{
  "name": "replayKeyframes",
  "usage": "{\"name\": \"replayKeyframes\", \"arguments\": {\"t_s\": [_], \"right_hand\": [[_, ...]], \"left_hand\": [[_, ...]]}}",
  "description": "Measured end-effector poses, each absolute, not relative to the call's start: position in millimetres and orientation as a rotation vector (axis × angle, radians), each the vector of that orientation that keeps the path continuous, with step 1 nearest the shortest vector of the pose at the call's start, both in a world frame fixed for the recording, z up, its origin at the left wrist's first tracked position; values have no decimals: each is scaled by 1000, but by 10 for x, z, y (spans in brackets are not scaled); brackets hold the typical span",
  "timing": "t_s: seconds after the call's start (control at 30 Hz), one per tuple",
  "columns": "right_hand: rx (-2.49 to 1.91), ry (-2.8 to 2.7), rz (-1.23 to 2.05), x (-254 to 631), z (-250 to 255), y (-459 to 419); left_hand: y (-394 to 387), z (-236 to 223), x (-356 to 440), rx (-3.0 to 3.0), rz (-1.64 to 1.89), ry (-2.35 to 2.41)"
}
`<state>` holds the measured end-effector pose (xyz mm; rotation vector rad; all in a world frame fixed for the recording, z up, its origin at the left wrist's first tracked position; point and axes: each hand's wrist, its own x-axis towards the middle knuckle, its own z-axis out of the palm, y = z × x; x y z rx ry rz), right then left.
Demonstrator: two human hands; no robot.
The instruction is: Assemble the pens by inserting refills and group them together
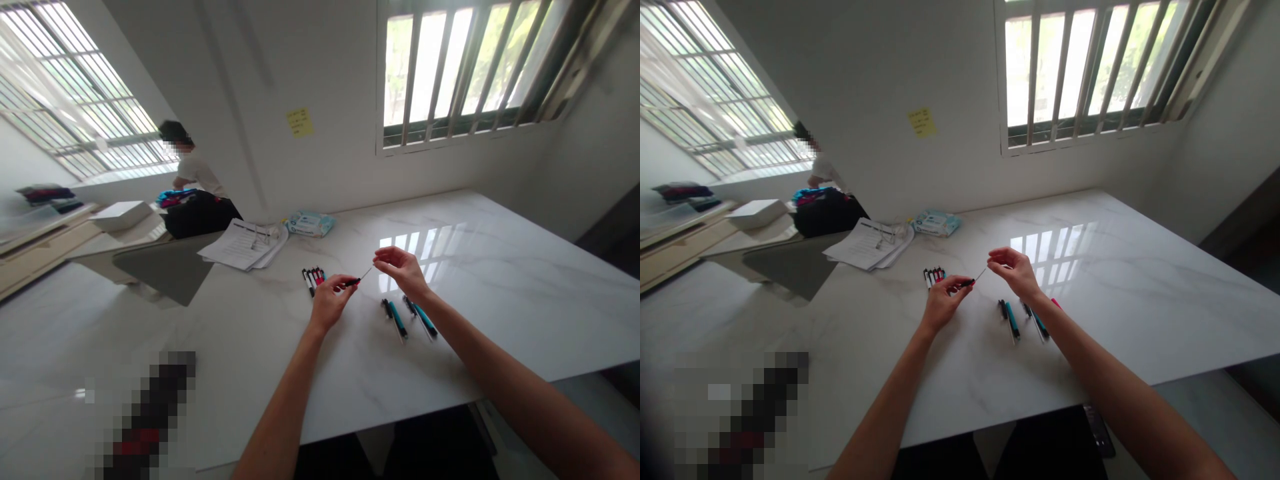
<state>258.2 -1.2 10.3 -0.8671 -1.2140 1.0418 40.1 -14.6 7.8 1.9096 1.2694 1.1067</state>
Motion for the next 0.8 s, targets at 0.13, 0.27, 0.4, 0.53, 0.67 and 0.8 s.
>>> {"name": "replayKeyframes", "arguments": {"t_s": [0.13,0.27,0.4,0.53,0.67,0.8], "right_hand": [[-864,-1251,1054,2588,95,-11],[-894,-1339,1080,2562,97,-37],[-904,-1452,1120,2506,75,-79],[-919,-1633,1134,2453,24,-106],[-928,-1651,1068,2423,-2,-112],[-874,-1571,1107,2417,31,-122]], "left_hand": [[-138,80,402,1921,1096,1266],[-142,86,405,1918,1097,1269],[-157,94,409,1924,1094,1248],[-159,77,413,1911,1100,1184],[-159,64,419,1912,1087,1169],[-172,77,437,1913,1068,1175]]}}
